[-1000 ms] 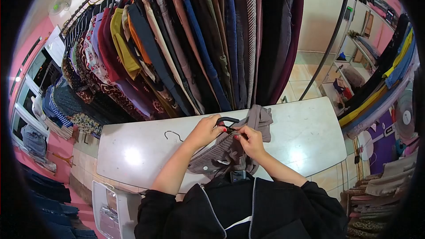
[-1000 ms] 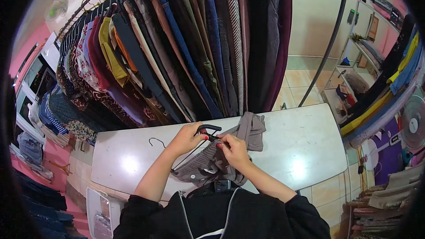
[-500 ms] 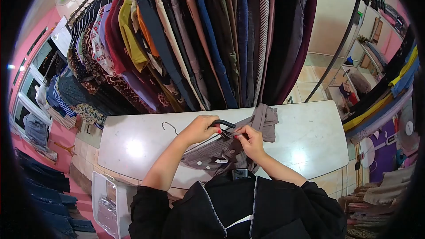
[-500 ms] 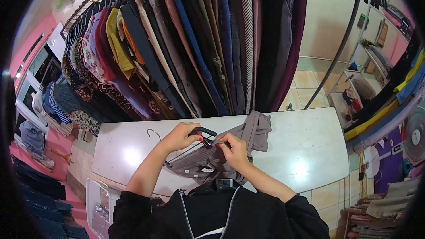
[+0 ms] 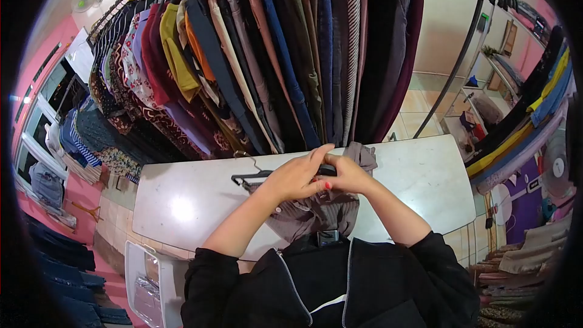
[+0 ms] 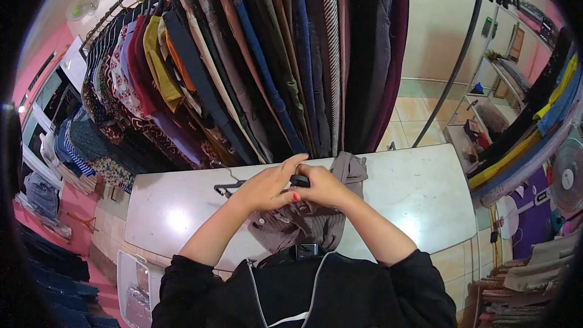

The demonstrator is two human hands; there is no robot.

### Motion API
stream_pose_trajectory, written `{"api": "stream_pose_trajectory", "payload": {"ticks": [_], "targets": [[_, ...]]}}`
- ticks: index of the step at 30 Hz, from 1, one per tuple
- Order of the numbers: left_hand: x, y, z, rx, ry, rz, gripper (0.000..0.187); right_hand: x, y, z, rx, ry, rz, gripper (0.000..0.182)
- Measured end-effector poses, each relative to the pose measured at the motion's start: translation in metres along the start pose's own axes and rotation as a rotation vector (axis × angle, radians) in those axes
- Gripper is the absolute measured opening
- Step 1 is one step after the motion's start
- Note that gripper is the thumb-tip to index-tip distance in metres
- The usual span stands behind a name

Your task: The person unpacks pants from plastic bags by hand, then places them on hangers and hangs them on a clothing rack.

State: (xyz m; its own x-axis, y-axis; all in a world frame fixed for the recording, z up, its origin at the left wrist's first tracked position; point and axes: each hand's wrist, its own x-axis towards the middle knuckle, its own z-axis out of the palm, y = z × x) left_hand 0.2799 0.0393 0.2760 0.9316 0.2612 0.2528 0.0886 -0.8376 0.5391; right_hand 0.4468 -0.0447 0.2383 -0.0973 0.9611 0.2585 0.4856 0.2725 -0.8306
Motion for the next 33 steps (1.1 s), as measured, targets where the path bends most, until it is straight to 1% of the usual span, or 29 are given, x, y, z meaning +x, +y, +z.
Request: {"api": "stream_pose_trajectory", "payload": {"ticks": [1, 2, 3, 4, 5, 7, 8, 9, 11, 13, 14, 15, 17, 18, 20, 21, 22, 23, 25, 26, 27, 29, 30, 31, 33], "targets": [[0.004, 0.001, 0.000, 0.050, 0.060, 0.111, 0.088, 0.004, -0.003, -0.005, 0.021, 0.019, -0.006, 0.041], [0.008, 0.001, -0.004, 0.055, 0.029, 0.099, 0.102, 0.008, -0.007, -0.011, 0.043, 0.037, -0.012, 0.040], [0.012, 0.009, -0.013, 0.035, 0.030, 0.070, 0.107, 0.011, -0.012, -0.017, 0.065, 0.055, -0.019, 0.039], [0.014, 0.013, -0.019, -0.013, 0.059, 0.085, 0.107, 0.011, -0.026, -0.023, 0.002, 0.075, 0.000, 0.034], [0.015, 0.016, -0.022, -0.063, 0.086, 0.100, 0.108, 0.014, -0.022, -0.024, -0.019, 0.119, -0.018, 0.030], [0.013, 0.020, -0.029, 0.182, 0.244, 0.186, 0.104, 0.011, -0.030, -0.033, -0.055, 0.152, 0.053, 0.027], [0.008, 0.026, -0.037, 0.293, 0.337, 0.203, 0.100, 0.010, -0.029, -0.036, -0.070, 0.211, 0.060, 0.024], [-0.001, 0.020, -0.044, 0.379, 0.431, 0.242, 0.096, 0.007, -0.041, -0.042, 0.046, 0.251, 0.086, 0.020], [-0.033, -0.001, -0.039, 0.262, 0.788, 0.220, 0.094, 0.003, -0.045, -0.060, 0.084, 0.379, -0.042, 0.017], [-0.074, -0.036, -0.024, 0.324, 1.120, 0.250, 0.098, -0.002, -0.060, -0.084, 0.104, 0.477, -0.106, 0.015], [-0.091, -0.051, -0.019, 0.332, 1.120, 0.170, 0.104, -0.008, -0.088, -0.093, 0.082, 0.527, -0.123, 0.015], [-0.105, -0.064, -0.012, 0.340, 1.121, 0.089, 0.110, -0.011, -0.108, -0.100, 0.063, 0.579, -0.183, 0.016], [-0.128, -0.088, 0.011, 0.306, 0.951, -0.113, 0.116, -0.009, -0.135, -0.111, 0.140, 0.629, -0.275, 0.019], [-0.136, -0.094, 0.017, 0.292, 0.866, -0.211, 0.120, -0.009, -0.154, -0.115, 0.083, 0.666, -0.296, 0.021], [-0.141, -0.086, 0.027, 0.275, 0.763, -0.280, 0.124, -0.004, -0.182, -0.122, 0.002, 0.725, -0.348, 0.027], [-0.141, -0.082, 0.033, 0.266, 0.710, -0.317, 0.126, 0.000, -0.200, -0.124, -0.062, 0.730, -0.408, 0.027], [-0.141, -0.084, 0.038, 0.276, 0.690, -0.332, 0.132, 0.002, -0.218, -0.127, -0.101, 0.728, -0.430, 0.027], [-0.141, -0.084, 0.041, 0.268, 0.677, -0.342, 0.133, 0.003, -0.235, -0.129, -0.138, 0.725, -0.451, 0.028], [-0.136, -0.081, 0.041, 0.252, 0.650, -0.361, 0.136, 0.001, -0.267, -0.133, -0.130, 0.768, -0.419, 0.023], [-0.134, -0.080, 0.039, 0.236, 0.636, -0.354, 0.142, 0.001, -0.279, -0.141, -0.199, 0.785, -0.487, 0.024], [-0.132, -0.078, 0.037, 0.233, 0.617, -0.351, 0.143, -0.004, -0.297, -0.136, -0.061, 0.813, -0.456, 0.022], [-0.125, -0.074, 0.033, 0.228, 0.580, -0.338, 0.145, -0.012, -0.320, -0.140, -0.052, 0.810, -0.562, 0.021], [-0.120, -0.076, 0.033, 0.220, 0.540, -0.349, 0.150, -0.018, -0.333, -0.138, -0.043, 0.828, -0.585, 0.020], [-0.116, -0.075, 0.035, 0.201, 0.512, -0.332, 0.152, -0.023, -0.345, -0.135, 0.027, 0.870, -0.613, 0.020], [-0.107, -0.071, 0.044, 0.167, 0.449, -0.294, 0.156, -0.034, -0.374, -0.121, 0.004, 1.052, -0.630, 0.022]]}}
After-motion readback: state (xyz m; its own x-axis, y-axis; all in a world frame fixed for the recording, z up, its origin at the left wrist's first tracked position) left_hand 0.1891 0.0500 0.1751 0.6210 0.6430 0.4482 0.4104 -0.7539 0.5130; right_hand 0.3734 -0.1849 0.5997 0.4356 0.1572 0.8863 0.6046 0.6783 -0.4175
